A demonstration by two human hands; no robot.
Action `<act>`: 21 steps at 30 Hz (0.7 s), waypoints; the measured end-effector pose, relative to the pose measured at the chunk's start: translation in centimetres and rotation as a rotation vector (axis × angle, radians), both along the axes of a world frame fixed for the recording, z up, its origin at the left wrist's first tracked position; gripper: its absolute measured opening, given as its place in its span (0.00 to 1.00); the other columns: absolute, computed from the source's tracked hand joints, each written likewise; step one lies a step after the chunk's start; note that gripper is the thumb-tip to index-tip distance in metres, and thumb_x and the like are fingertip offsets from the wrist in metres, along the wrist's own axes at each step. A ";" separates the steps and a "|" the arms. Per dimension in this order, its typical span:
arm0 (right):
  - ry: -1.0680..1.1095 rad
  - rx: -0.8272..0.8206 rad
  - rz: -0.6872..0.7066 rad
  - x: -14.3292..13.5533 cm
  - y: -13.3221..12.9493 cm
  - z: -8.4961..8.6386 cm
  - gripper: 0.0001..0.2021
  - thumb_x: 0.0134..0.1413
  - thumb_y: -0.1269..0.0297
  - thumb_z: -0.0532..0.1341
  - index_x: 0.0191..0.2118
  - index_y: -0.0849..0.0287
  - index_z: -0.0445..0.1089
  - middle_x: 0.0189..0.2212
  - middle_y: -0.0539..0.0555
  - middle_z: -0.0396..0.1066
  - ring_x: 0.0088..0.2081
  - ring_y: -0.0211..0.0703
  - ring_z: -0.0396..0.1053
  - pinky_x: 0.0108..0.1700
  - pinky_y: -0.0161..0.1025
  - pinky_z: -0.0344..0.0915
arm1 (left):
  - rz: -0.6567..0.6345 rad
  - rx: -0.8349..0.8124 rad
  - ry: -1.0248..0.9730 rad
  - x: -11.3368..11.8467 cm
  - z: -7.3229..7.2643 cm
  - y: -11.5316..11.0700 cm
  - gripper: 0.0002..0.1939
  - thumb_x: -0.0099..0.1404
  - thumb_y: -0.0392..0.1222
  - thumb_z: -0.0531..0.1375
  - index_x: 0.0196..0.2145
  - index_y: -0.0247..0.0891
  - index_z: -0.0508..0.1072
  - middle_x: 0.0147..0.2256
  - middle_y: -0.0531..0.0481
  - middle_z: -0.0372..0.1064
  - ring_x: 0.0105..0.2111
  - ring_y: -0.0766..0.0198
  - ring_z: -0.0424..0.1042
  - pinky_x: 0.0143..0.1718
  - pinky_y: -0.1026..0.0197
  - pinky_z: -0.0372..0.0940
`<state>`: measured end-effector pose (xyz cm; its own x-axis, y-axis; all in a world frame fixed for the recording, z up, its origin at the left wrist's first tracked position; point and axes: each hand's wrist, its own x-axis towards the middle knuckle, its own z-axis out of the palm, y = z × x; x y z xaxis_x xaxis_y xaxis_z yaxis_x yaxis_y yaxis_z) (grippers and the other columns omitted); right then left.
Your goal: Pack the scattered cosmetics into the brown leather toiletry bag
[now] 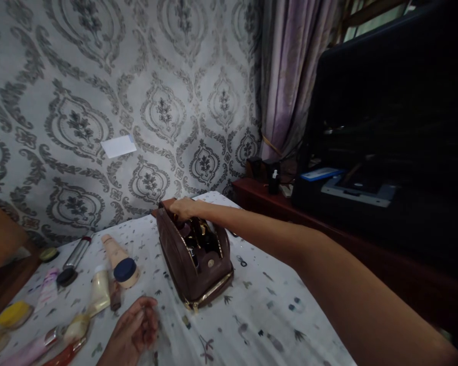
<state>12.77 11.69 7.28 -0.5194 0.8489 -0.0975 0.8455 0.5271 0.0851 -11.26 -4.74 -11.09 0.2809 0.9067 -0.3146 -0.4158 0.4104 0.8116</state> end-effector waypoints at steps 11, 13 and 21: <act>0.087 -0.028 0.135 1.4 0.8 1.6 0.20 0.49 0.66 0.66 0.51 0.55 0.75 0.44 0.50 0.78 0.44 0.44 0.75 0.38 0.30 0.65 | 0.005 0.007 0.006 0.1 0.0 -0.1 0.22 0.45 0.46 0.76 0.35 0.36 0.74 0.24 0.52 0.71 0.22 0.68 0.69 0.22 0.69 0.63; 0.087 -0.029 0.142 1.6 0.9 2.1 0.18 0.51 0.67 0.65 0.50 0.57 0.76 0.44 0.51 0.78 0.44 0.43 0.75 0.37 0.29 0.64 | 0.010 -0.002 0.008 0.1 -0.2 0.0 0.24 0.43 0.46 0.76 0.35 0.35 0.74 0.23 0.52 0.71 0.22 0.67 0.70 0.22 0.69 0.63; 0.076 -0.017 0.104 1.8 0.6 3.0 0.19 0.54 0.64 0.64 0.51 0.68 0.75 0.45 0.60 0.77 0.44 0.47 0.74 0.38 0.32 0.65 | -0.027 0.024 0.007 0.1 -0.4 0.1 0.24 0.45 0.50 0.75 0.35 0.36 0.73 0.22 0.52 0.70 0.19 0.67 0.69 0.20 0.67 0.61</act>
